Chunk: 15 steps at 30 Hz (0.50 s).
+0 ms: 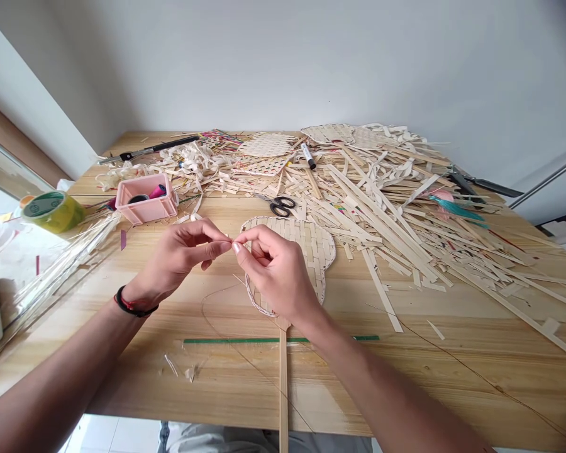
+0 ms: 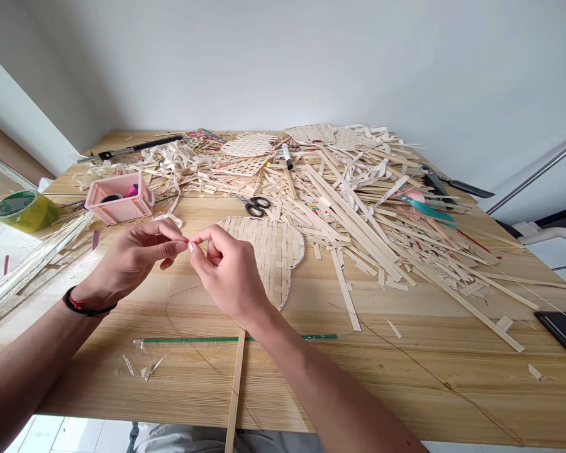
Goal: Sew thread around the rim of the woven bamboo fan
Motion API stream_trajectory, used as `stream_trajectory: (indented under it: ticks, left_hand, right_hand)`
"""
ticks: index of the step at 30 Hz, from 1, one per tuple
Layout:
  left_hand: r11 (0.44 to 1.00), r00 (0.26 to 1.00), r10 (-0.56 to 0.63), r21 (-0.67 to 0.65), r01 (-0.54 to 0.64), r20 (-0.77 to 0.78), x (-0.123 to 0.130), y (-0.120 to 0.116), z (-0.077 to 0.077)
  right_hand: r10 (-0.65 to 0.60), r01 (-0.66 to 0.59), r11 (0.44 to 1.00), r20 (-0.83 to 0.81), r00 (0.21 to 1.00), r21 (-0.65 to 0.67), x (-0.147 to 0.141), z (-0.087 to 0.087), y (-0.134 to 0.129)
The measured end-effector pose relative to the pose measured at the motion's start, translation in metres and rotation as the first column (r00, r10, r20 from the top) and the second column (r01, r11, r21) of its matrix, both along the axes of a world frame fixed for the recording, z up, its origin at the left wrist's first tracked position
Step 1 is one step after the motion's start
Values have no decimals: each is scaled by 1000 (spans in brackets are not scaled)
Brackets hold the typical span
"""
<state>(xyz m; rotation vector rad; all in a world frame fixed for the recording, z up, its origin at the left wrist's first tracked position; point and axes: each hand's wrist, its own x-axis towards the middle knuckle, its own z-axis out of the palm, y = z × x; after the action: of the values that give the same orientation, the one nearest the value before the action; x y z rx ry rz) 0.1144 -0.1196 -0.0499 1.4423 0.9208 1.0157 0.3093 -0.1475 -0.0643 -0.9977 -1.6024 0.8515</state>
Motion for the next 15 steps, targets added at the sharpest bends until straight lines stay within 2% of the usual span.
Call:
stream_trajectory:
  ticks: [7, 15]
  left_hand:
    - [990, 1000, -6, -143, 8, 14, 0, 1, 3]
    - [999, 1000, -22, -28, 22, -21, -3, 1, 0]
  right_hand:
    - [33, -33, 999, 7, 999, -3, 1, 0, 0]
    - [20, -20, 1000, 35, 999, 5, 0, 0, 1]
